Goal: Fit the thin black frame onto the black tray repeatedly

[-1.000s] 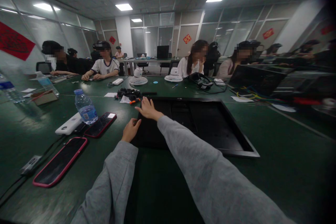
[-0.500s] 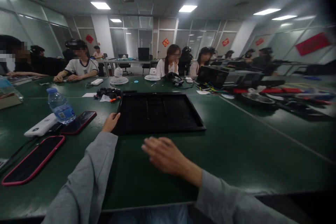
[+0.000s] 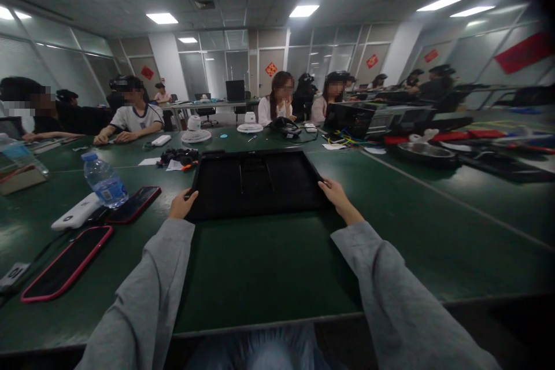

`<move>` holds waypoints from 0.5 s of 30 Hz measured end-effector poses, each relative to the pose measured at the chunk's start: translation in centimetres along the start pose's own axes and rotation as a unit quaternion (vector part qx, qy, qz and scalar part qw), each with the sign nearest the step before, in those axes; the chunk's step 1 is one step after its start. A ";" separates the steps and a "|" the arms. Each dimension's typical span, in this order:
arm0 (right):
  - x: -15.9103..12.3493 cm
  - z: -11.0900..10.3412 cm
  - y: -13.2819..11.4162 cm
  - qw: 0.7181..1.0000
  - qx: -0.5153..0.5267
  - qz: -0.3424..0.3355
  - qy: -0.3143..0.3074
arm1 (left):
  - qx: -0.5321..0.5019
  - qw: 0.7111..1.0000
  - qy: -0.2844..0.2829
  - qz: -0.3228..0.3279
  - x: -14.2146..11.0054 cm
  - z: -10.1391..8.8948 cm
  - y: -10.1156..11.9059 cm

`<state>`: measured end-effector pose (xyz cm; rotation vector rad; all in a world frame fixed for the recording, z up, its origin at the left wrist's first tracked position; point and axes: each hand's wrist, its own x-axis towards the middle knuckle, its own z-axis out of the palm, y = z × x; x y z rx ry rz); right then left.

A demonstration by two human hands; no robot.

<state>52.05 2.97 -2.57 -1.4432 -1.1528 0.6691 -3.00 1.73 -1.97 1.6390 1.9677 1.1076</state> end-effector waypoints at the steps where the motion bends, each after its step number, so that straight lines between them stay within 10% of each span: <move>1: -0.1 0.1 -0.2 1.000 -0.002 0.000 0.004 | 0.017 1.000 0.013 -0.007 -0.1 -0.1 0.1; 15: 0.0 1.4 -0.9 0.995 0.029 0.071 -0.063 | 0.125 0.991 0.046 -0.032 0.5 -0.6 -0.6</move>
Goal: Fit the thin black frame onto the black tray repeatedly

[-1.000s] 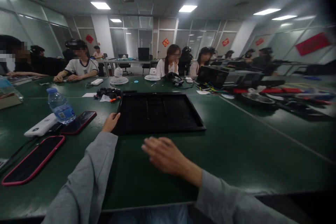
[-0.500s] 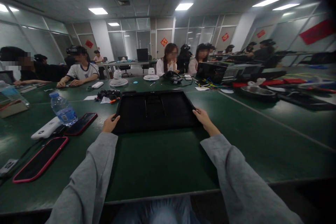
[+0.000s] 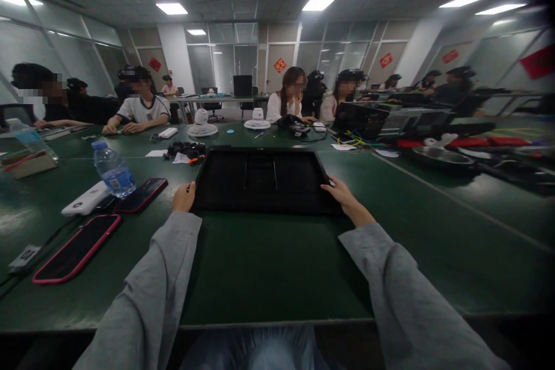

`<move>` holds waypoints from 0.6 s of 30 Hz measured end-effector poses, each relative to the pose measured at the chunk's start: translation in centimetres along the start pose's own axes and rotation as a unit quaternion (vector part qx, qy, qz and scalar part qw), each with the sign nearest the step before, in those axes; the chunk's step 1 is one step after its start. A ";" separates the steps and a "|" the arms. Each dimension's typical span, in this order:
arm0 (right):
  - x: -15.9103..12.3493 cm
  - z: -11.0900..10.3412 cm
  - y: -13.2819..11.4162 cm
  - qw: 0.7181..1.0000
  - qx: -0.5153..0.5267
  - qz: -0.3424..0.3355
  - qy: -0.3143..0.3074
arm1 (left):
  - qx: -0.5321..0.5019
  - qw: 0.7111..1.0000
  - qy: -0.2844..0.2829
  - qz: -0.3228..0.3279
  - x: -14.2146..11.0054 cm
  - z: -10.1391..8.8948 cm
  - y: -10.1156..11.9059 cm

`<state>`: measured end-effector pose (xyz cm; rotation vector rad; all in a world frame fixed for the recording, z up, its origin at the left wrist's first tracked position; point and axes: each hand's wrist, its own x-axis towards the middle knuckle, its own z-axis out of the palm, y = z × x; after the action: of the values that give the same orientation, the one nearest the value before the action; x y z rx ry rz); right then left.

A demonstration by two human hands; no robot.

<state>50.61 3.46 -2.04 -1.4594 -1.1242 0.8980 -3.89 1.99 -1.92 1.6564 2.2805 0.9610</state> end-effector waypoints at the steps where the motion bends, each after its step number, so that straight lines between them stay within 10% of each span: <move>1: 0.0 0.0 0.0 1.000 0.009 0.004 -0.004 | -0.001 1.000 -0.003 0.002 0.0 0.0 0.0; 18: 0.3 0.3 0.5 0.997 0.067 -0.030 0.016 | -0.022 1.000 -0.011 0.018 -0.4 -0.2 0.4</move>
<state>50.53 3.81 -2.59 -1.3207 -1.0573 0.8880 -3.54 1.65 -1.63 1.6873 2.2052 0.9883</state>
